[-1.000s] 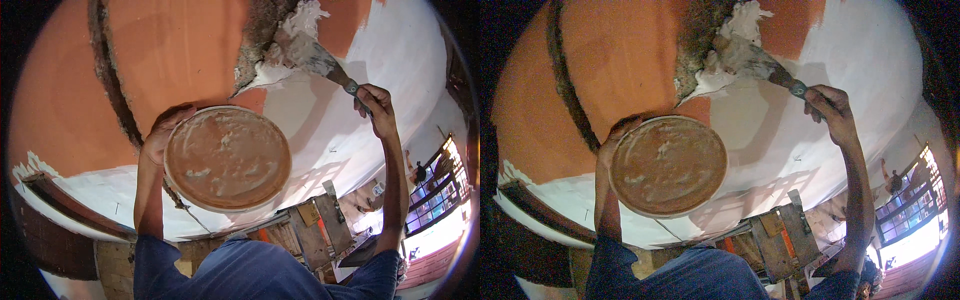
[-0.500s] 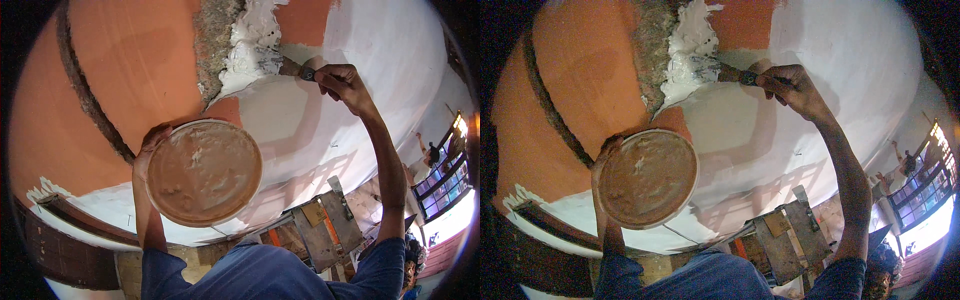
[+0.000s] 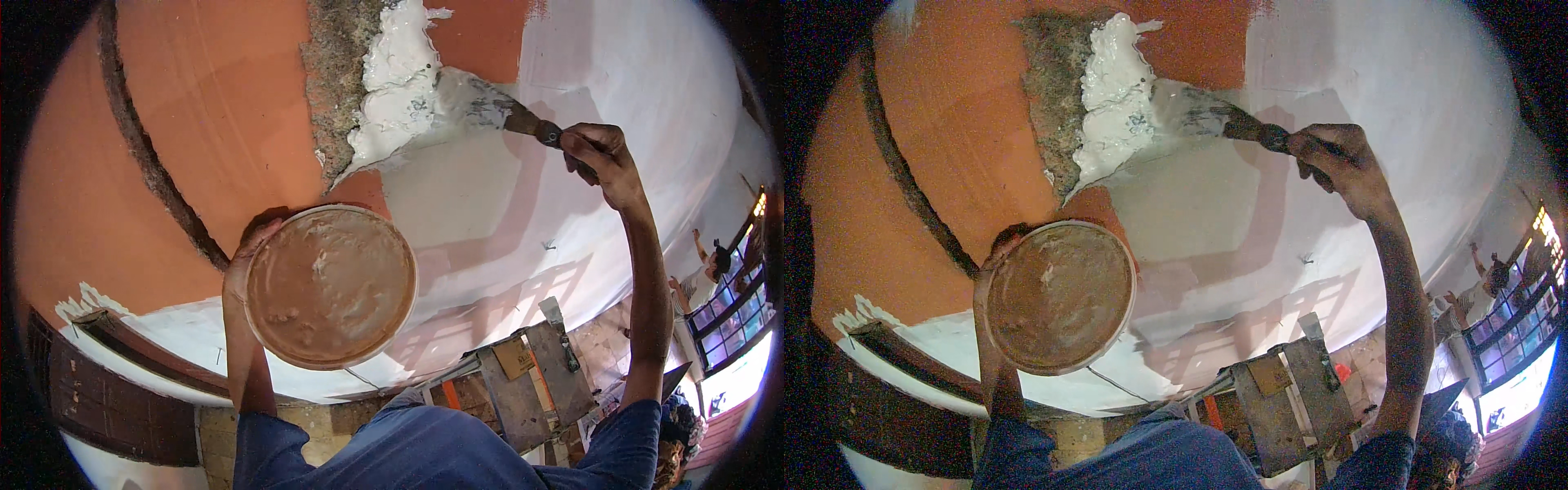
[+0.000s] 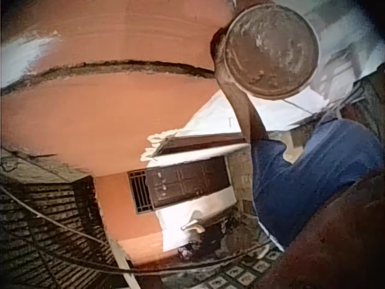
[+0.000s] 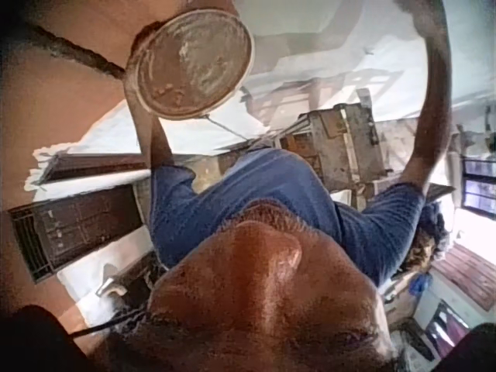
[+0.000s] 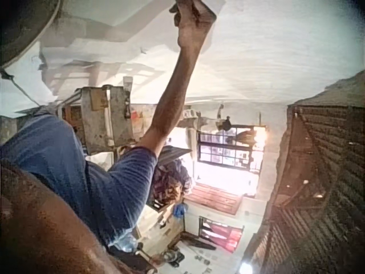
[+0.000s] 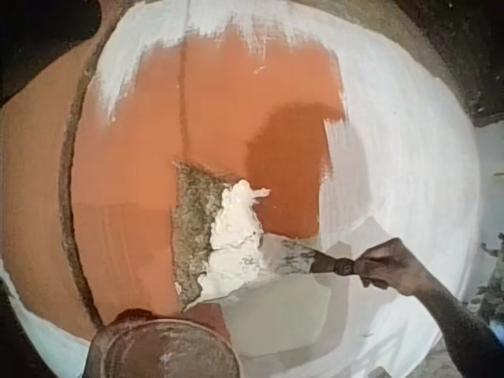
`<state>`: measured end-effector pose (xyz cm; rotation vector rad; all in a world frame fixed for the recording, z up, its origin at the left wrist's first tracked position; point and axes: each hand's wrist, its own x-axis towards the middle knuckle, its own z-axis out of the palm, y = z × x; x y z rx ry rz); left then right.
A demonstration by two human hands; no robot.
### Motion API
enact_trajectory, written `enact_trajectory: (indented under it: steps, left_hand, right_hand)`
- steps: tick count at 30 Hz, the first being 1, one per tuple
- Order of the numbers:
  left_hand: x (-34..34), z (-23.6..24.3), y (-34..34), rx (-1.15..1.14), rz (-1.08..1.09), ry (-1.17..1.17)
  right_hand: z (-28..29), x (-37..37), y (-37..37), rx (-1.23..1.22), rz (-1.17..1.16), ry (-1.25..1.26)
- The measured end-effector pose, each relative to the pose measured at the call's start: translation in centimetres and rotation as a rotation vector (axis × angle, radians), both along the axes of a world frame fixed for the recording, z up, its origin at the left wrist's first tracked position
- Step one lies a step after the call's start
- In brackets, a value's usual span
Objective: The person applies plaster to the wall using a putty knife and mixes and scrapes plaster on a lid using two putty knives.
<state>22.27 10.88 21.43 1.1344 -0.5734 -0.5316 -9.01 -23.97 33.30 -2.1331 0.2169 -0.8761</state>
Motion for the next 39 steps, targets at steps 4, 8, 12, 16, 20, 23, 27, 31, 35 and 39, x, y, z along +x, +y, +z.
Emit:
enact_trajectory:
  steps: [4, 8, 12, 16, 20, 23, 27, 31, 35, 39]
  left_hand:
    - [0.1, 0.1, -0.3, 0.007, -0.006, -0.015]
    - [0.1, 0.1, -0.5, 0.011, -0.011, -0.032]
    - [0.3, 0.1, -0.6, 0.008, -0.013, -0.049]
    - [0.7, -0.1, -0.7, 0.004, -0.019, -0.061]
    - [1.2, -0.3, -0.8, -0.008, -0.027, -0.082]
    - [1.6, -0.4, -1.1, -0.019, -0.034, -0.107]
    - [2.2, -0.3, -1.8, -0.031, -0.05, -0.148]
    - [2.7, -0.7, -2.0, -0.036, -0.058, -0.183]
    - [3.4, -1.6, -2.1, -0.057, -0.061, -0.208]
    - [2.0, -2.4, -2.7, -0.096, -0.067, -0.225]
  right_hand:
    - [0.0, 2.2, 1.6, -0.131, 0.112, 0.041]
    - [0.7, 4.4, 3.4, -0.217, 0.151, 0.021]
    - [1.5, 4.2, 3.3, -0.247, 0.081, 0.016]
    - [1.9, 2.2, 1.7, -0.216, 0.03, -0.023]
    - [1.8, 0.1, 1.2, -0.187, -0.038, -0.049]
    - [1.5, 0.2, 1.8, -0.184, -0.013, -0.096]
    - [0.1, 2.2, 2.5, -0.247, 0.167, 0.005]
    - [-0.5, 3.0, 1.5, -0.181, 0.129, 0.029]
    - [-0.9, 0.4, 0.3, -0.103, -0.056, 0.087]
    - [-2.6, -1.5, 0.7, 0.022, -0.023, 0.044]
